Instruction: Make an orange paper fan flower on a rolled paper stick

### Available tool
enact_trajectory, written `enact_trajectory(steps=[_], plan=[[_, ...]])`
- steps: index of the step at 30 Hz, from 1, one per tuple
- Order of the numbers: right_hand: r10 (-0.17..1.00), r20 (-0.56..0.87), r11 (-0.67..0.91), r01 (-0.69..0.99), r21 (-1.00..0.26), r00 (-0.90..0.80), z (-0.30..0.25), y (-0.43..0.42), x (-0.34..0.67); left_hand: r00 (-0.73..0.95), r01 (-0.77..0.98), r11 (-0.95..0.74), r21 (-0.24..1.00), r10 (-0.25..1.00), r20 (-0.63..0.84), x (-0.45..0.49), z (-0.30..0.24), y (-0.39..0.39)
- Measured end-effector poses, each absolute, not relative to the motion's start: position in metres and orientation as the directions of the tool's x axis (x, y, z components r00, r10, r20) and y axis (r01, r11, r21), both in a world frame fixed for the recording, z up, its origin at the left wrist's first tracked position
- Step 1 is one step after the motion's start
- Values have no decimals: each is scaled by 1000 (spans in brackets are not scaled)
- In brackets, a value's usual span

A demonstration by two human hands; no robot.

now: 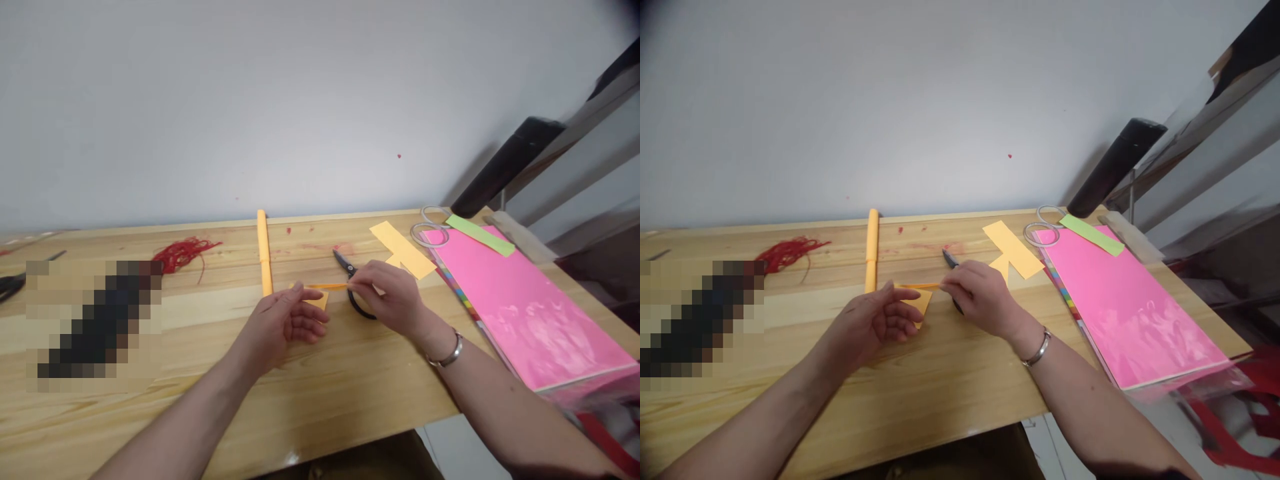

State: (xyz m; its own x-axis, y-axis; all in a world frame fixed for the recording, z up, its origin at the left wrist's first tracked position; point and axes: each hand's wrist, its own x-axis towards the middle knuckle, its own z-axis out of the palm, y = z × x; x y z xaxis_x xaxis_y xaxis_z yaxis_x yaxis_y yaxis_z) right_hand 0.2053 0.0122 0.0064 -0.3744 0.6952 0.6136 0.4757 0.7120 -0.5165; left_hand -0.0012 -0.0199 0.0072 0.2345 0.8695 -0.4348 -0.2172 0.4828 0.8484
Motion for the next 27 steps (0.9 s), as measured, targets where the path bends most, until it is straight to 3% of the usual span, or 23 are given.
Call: enact_trajectory(steps=[3, 5, 12, 15, 18, 22, 27], plan=[[501, 701, 848, 451, -279, -507, 4, 10, 205, 273, -319, 551, 771, 832, -482, -1, 7, -18], [432, 704, 874, 456, -172, -564, 3, 10, 205, 262, -337, 536, 774, 843, -470, 0, 7, -19], [396, 687, 878, 470, -89, -609, 2, 10, 206, 191, -330, 425, 843, 904, -382, 0, 3, -19], [424, 692, 881, 442, -167, -584, 3, 9, 204, 150, -328, 385, 863, 923, -355, 0, 3, -19], [558, 652, 827, 406, -389, -513, 5, 6, 201, 117, -291, 355, 888, 935, -335, 0, 4, -19], [758, 468, 642, 397, -655, -455, 7, 2, 195, 88, -233, 320, 918, 947, -308, 2, 4, -20], [832, 355, 515, 359, -778, -425, 4, 1, 189, 76, -163, 290, 943, 957, -281, 5, 6, -23]])
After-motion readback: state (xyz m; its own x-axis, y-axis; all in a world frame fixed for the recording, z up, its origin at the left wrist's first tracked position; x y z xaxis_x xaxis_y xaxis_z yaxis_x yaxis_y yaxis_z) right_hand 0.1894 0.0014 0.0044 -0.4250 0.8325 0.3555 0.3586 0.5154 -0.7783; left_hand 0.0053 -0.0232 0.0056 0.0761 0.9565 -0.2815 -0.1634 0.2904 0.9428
